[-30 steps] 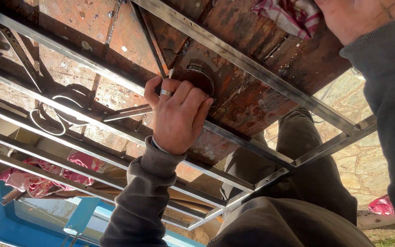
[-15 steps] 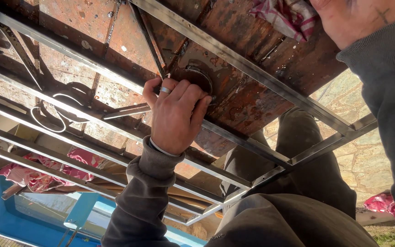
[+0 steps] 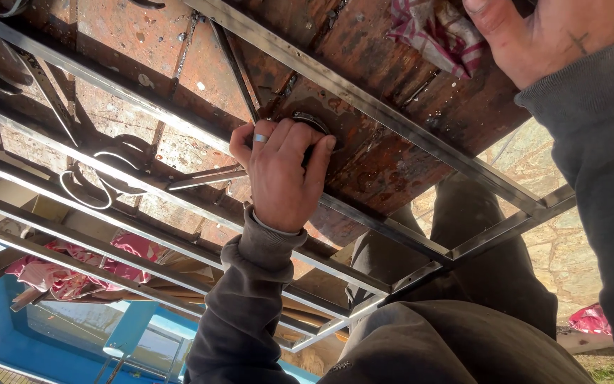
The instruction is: The person fits small curved metal scroll pieces into the square-tube frame of a decorative iron gate lying on a workbench, pressing each piece into place by hand and repositioning the frame between pieces. They occasionally pick up new scroll pieces from the bench and press them into the grid openings.
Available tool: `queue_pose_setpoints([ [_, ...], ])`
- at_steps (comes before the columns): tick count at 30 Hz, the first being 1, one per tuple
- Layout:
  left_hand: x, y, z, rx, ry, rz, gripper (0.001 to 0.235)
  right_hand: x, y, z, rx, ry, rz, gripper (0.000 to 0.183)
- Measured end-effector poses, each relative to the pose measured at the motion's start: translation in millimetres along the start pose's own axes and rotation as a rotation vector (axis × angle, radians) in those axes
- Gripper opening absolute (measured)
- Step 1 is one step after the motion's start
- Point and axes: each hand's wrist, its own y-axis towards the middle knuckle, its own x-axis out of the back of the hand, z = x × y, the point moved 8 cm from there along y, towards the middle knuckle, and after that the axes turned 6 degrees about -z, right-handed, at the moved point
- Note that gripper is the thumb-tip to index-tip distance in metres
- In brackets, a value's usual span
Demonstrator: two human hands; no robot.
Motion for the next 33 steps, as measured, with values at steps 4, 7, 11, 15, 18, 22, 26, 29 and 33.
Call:
queue_pose_setpoints([
  [4, -1, -7, 5, 0.060, -0.036, -0.027, 0.012, 4, 1, 14, 0.174, 0.012, -0.039, 0.037],
  [7, 1, 3, 2, 0.021, -0.041, 0.015, 0.013, -15, -5, -19, 0.041, 0.522, 0.030, 0.034],
  [11, 4, 5, 1, 0.043, 0.026, -0.114, 0.018, 0, -11, -9, 0.147, 0.419, -0.004, 0.024],
  [15, 5, -2, 4, 0.032, 0.015, -0.112, 0.015, 20, -17, 10, 0.282, -0.407, -0.210, 0.029],
  [18, 6, 3, 6, 0.024, 0.024, -0.114, 0.018, 26, -17, 20, 0.196, -0.493, -0.185, 0.032],
  [22, 10, 3, 10, 0.024, 0.034, -0.141, 0.017, 25, -6, 25, 0.185, -0.565, -0.177, 0.041],
  [26, 18, 8, 8, -0.009, 0.024, -0.107, 0.016, 23, -9, 17, 0.153, -0.527, -0.166, 0.040],
  [29, 29, 6, 15, -0.003, 0.065, -0.253, 0.013, 28, -7, 16, 0.131, -0.510, -0.171, 0.040],
  [33, 33, -11, 30, 0.072, -0.104, -0.343, 0.018, 37, -27, -11, 0.209, -0.540, -0.176, 0.037],
])
